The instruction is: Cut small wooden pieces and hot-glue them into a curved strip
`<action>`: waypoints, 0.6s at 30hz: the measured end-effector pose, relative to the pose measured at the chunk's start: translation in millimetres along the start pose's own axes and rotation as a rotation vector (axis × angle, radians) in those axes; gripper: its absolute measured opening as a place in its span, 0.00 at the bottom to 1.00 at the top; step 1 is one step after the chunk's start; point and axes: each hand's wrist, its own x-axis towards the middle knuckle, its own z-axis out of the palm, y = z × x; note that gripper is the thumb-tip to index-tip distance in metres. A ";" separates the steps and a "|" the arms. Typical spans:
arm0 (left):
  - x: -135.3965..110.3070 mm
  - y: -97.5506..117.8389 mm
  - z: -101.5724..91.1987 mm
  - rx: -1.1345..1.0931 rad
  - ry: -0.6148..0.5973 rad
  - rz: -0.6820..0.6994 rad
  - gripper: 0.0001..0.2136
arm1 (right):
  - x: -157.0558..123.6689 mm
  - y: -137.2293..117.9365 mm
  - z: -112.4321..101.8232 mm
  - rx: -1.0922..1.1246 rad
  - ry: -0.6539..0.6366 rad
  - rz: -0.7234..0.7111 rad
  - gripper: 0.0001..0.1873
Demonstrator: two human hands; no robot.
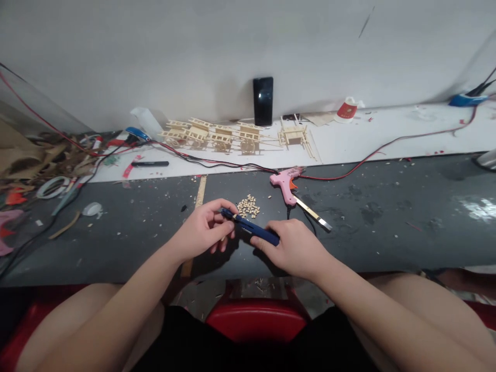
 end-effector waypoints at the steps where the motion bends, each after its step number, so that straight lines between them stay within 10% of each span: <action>1: -0.3 0.6 0.3 -0.001 -0.003 -0.001 0.09 | -0.7 -0.3 -1.0 -0.006 0.000 -0.004 0.25; 18: 1.3 -29.9 -12.0 -0.235 -0.070 -0.133 0.13 | 11.7 4.1 2.7 -0.146 -0.185 -0.011 0.17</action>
